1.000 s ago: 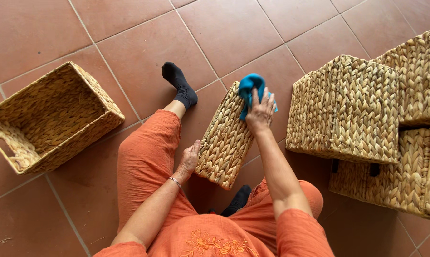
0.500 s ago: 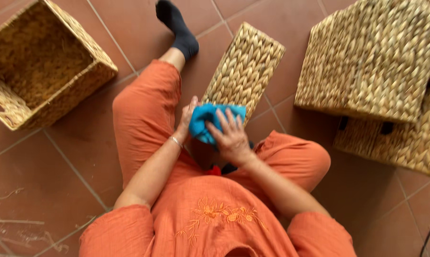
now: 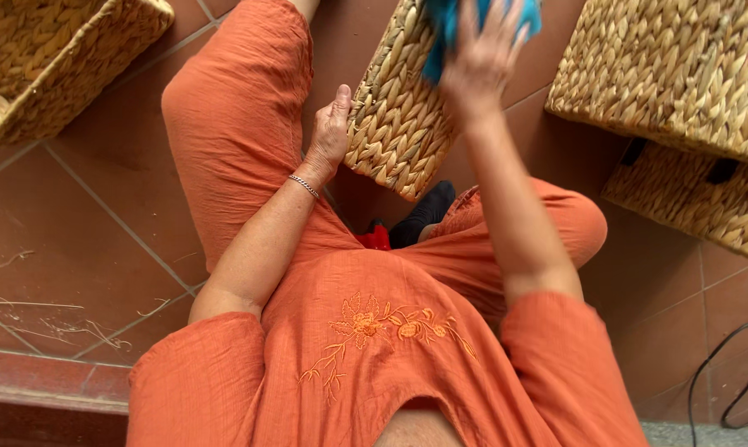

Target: The person sits on a tiled floor and wipes a rectangular woven basket with a blue cloth. They clean the exterior and interior surfaces, then place the basket on a stack of similar baskets.

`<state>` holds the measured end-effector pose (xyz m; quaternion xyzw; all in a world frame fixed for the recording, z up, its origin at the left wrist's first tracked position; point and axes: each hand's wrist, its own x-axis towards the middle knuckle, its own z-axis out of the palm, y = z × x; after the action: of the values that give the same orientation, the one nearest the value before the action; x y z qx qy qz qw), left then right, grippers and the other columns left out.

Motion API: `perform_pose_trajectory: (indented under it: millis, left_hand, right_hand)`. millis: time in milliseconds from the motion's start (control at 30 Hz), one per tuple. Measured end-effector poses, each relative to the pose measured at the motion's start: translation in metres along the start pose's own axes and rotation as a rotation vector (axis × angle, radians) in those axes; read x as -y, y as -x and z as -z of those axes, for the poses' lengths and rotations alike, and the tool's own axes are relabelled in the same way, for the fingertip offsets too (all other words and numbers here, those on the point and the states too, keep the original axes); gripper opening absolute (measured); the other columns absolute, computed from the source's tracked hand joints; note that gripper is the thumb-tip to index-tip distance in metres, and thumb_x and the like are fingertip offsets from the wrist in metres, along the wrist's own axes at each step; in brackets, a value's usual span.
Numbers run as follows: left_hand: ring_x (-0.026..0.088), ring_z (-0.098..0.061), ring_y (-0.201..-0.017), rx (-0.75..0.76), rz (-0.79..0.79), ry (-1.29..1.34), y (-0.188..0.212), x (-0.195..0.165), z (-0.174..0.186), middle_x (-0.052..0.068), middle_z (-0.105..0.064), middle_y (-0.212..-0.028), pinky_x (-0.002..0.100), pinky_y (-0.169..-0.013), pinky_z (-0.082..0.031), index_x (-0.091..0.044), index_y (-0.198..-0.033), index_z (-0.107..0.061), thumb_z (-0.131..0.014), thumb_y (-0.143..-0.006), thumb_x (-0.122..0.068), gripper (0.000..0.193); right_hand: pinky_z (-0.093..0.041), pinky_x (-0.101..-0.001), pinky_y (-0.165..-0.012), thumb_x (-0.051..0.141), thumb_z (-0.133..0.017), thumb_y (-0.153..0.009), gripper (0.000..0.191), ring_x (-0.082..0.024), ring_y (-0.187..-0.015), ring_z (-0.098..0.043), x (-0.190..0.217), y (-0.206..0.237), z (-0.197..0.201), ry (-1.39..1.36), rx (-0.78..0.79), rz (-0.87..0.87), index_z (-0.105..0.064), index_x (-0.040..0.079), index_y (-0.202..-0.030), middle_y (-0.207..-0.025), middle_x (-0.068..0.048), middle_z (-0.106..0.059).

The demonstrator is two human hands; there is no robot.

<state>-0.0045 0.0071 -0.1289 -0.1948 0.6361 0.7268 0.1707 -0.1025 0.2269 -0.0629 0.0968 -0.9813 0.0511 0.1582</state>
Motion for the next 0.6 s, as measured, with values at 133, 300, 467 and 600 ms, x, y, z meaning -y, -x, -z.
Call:
perform_pose_trajectory:
  millis: [133,300,467,600]
  left_hand:
    - [0.013,-0.054,-0.075,0.08,0.048,0.249,-0.008,0.014,0.003,0.002,-0.064,-0.088,0.028,-0.069,-0.048,0.001,-0.106,-0.073,-0.048,-0.105,-0.058,0.064]
    - [0.01,-0.064,-0.077,0.063,0.082,0.234,-0.014,0.016,0.0,0.001,-0.07,-0.088,0.025,-0.071,-0.055,-0.004,-0.1,-0.072,-0.05,-0.102,-0.055,0.055]
    - [0.013,-0.045,-0.078,0.031,0.011,-0.055,-0.004,0.008,-0.005,0.004,-0.052,-0.084,0.029,-0.071,-0.044,0.003,-0.093,-0.061,-0.045,-0.114,-0.053,0.062]
    - [0.01,-0.049,-0.078,0.007,-0.057,-0.083,-0.004,0.004,-0.007,0.0,-0.059,-0.08,0.028,-0.074,-0.048,0.001,-0.09,-0.066,-0.043,-0.108,-0.051,0.059]
  right_hand:
    - [-0.025,-0.0777,-0.12,0.037,-0.075,-0.102,0.054,-0.049,-0.156,-0.024,0.062,0.103,0.059,-0.243,0.194,0.25,-0.055,0.021,-0.149,-0.168,-0.023,-0.026]
    - [-0.016,-0.0788,-0.117,0.039,-0.079,-0.092,0.063,-0.044,-0.155,-0.022,0.063,0.128,0.074,-0.341,0.292,0.323,-0.056,0.027,-0.15,-0.166,-0.018,-0.03]
    - [-0.012,-0.0836,-0.115,0.049,-0.077,-0.103,0.077,-0.043,-0.157,-0.01,-0.005,0.034,0.022,-0.118,0.155,0.067,-0.032,0.035,-0.164,-0.172,-0.012,-0.022]
    - [-0.04,-0.064,-0.116,0.036,-0.069,-0.11,0.07,-0.052,-0.147,-0.029,-0.061,-0.051,-0.005,-0.137,0.093,-0.11,-0.031,0.033,-0.168,-0.169,-0.02,-0.03]
